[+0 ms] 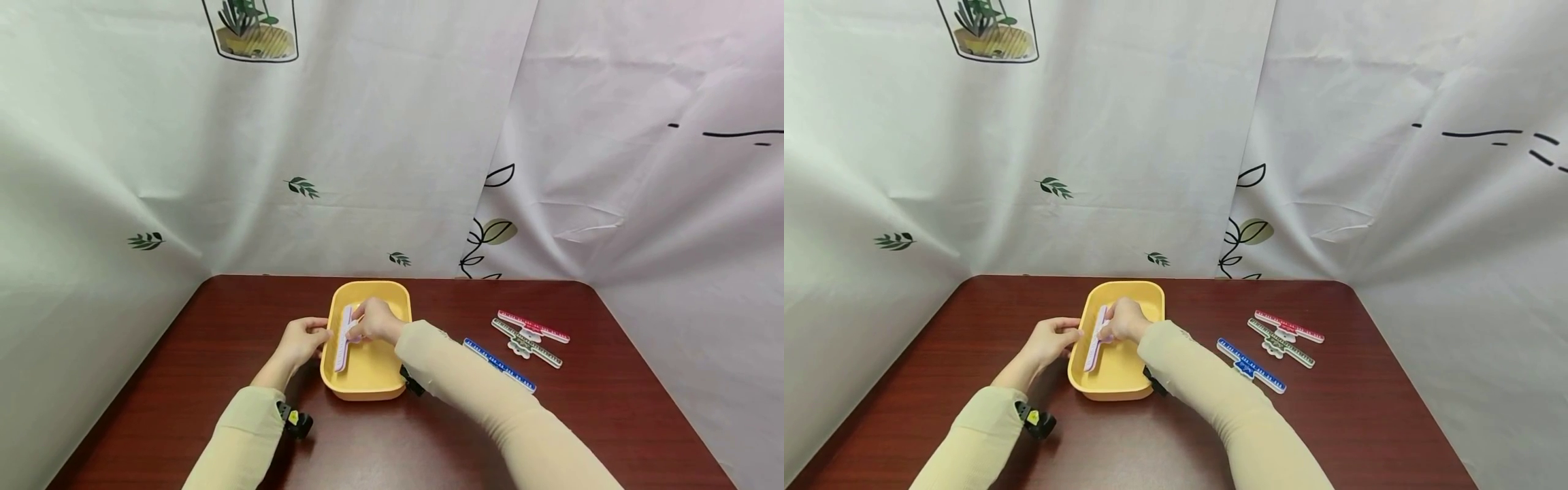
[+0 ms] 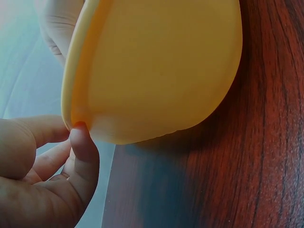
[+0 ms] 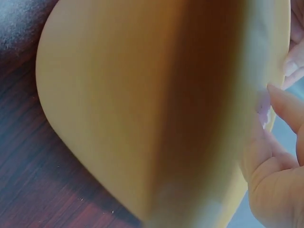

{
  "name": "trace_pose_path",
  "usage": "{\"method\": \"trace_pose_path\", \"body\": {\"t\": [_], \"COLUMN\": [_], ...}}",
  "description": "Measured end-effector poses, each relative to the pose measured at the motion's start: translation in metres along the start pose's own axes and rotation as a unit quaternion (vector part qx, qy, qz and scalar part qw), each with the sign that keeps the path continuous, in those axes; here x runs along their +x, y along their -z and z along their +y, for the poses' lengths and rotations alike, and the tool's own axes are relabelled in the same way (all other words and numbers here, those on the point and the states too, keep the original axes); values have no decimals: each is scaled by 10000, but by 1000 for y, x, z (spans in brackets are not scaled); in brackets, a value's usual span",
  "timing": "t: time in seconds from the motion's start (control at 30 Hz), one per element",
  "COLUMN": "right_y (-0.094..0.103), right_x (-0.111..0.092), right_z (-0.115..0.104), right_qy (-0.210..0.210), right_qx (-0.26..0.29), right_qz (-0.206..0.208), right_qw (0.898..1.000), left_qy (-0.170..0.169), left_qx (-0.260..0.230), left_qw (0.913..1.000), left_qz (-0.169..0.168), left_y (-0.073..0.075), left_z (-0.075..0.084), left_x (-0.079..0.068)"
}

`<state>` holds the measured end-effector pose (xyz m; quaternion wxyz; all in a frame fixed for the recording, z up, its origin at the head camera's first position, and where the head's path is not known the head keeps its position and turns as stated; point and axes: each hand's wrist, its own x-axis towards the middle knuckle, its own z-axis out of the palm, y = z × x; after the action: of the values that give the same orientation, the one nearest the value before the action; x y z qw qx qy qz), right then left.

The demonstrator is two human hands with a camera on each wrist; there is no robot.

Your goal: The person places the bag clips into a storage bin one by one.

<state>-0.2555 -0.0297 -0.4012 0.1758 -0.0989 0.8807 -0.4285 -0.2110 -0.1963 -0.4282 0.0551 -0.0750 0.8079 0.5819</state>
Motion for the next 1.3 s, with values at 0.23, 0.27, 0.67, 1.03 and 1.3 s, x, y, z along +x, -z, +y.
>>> {"method": "trace_pose_path", "body": {"t": [0.23,0.27,0.67,1.03,1.3], "right_y": [-4,-4,-6,-11,-11], "right_x": [-1,-1,-1,-4,-5], "right_z": [2,2,1,-5,-8], "right_qy": [-65,-83,-164,-131,-304], "right_qx": [-178,-220,-1098,-1845,-1721], "right_qz": [-162,-175,-431,-632,-756], "right_qw": [9997,9996,9929,9807,9817], "left_qy": [-31,-13,20,-13,-18], "left_qx": [22,35,73,141,149], "left_qw": [10000,10000,10000,9999,9998], "left_qz": [-16,-1,15,78,93], "left_y": [-1,-1,-1,-2,-1], "left_z": [0,0,1,1,1], "left_x": [0,0,-1,-2,-2]}}
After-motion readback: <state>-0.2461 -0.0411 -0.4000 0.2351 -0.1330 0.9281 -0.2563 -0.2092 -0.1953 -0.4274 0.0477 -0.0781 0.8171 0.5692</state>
